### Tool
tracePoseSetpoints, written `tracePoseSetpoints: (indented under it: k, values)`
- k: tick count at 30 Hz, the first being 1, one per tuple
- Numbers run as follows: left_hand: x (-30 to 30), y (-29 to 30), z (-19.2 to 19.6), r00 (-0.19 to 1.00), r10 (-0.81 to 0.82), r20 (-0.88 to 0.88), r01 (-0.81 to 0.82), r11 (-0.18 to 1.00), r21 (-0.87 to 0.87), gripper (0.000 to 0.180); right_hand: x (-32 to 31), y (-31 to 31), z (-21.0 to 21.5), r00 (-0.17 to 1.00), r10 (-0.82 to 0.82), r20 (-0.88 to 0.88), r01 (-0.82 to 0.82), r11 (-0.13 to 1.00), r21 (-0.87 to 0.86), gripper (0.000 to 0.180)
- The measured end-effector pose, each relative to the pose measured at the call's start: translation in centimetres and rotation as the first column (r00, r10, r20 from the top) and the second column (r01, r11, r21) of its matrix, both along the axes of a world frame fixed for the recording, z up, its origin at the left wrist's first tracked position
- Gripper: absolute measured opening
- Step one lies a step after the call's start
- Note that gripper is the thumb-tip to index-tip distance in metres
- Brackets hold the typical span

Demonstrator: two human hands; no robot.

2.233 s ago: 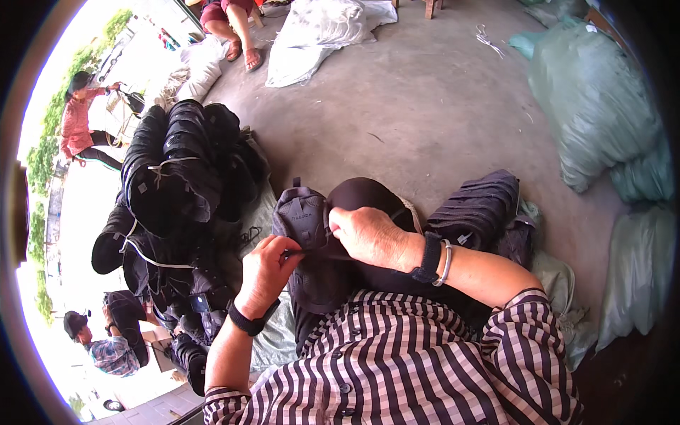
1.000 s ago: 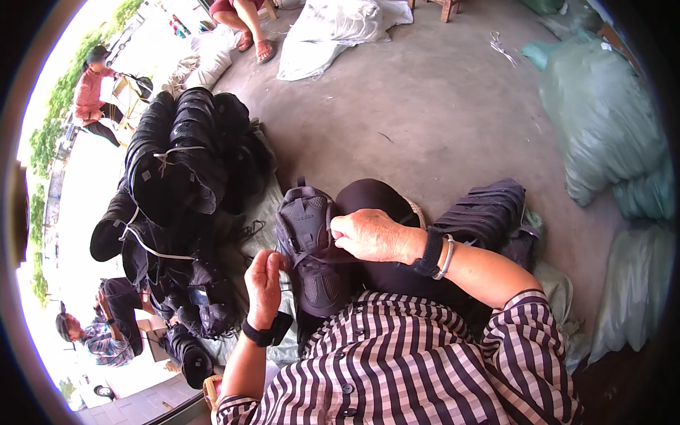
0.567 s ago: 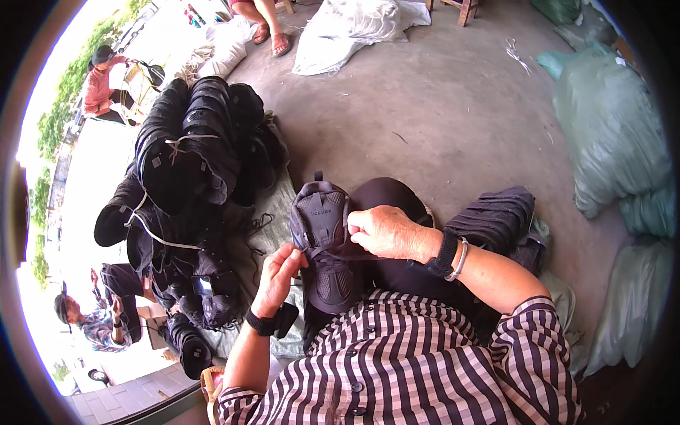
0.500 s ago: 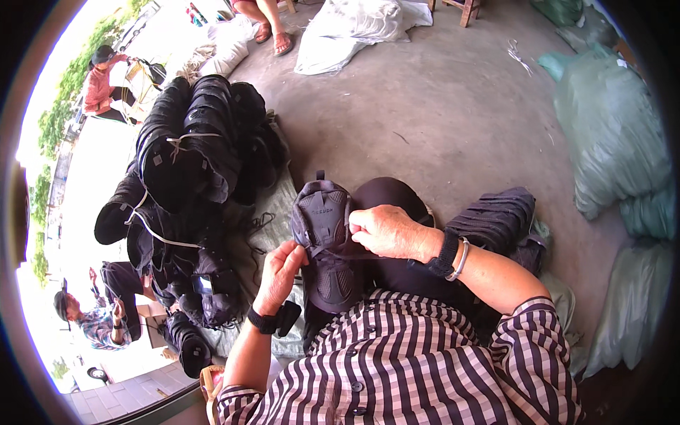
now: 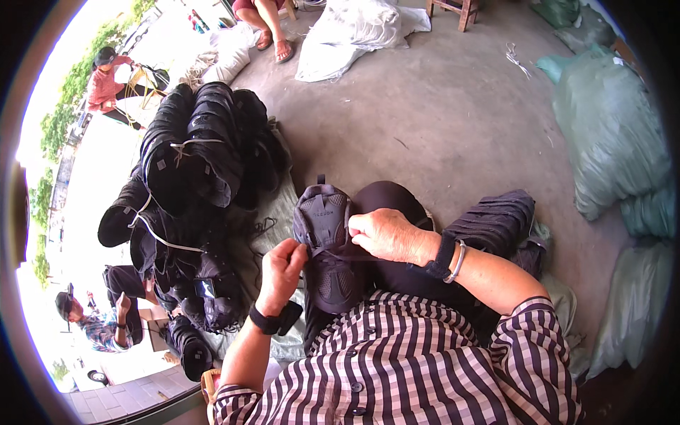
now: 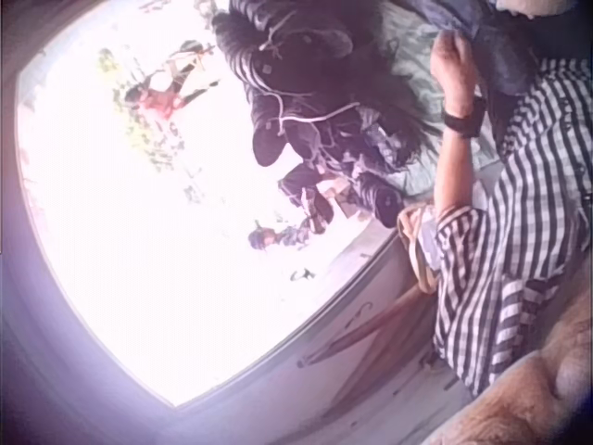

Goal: Lacing black sneakers while sitting on the floor in a shoe warehouse.

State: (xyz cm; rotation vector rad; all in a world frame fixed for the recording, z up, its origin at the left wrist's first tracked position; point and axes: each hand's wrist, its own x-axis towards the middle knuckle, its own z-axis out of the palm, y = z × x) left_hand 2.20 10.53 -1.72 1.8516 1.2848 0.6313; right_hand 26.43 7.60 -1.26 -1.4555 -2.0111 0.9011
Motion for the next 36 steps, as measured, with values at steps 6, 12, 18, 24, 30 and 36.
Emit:
tracePoseSetpoints:
  k: [6,12,18,24,30,36]
  values:
    - [-0.3,2.2,3.8,0.789,-0.276,-0.550,0.462,0.856,0.233,0.013,-0.7,-0.6,1.5,0.936,-0.025,0.352,-0.174,0.835,0.521,0.005]
    - [0.4,4.2,5.4,0.644,-0.472,-0.602,0.758,0.497,0.422,0.037,-0.5,0.7,2.5,0.840,0.068,0.539,-0.403,0.743,0.534,0.010]
    - [2.4,5.6,6.0,0.420,-0.525,-0.740,0.898,0.356,0.257,0.020,0.0,2.0,3.6,0.765,0.354,0.538,-0.560,0.778,0.284,0.008]
    - [3.6,4.7,7.3,0.289,-0.560,-0.777,0.890,0.456,0.002,0.013,0.1,2.0,2.9,0.781,0.393,0.485,-0.561,0.782,0.271,0.010]
    - [4.1,3.2,4.6,0.461,-0.482,-0.745,0.762,0.645,0.055,0.015,0.6,2.0,4.0,0.752,0.489,0.441,-0.625,0.741,0.246,0.009]
    - [3.2,5.4,2.4,0.601,-0.549,-0.581,0.763,0.611,0.212,0.020,0.8,2.4,2.6,0.726,0.504,0.467,-0.611,0.785,0.103,0.010]
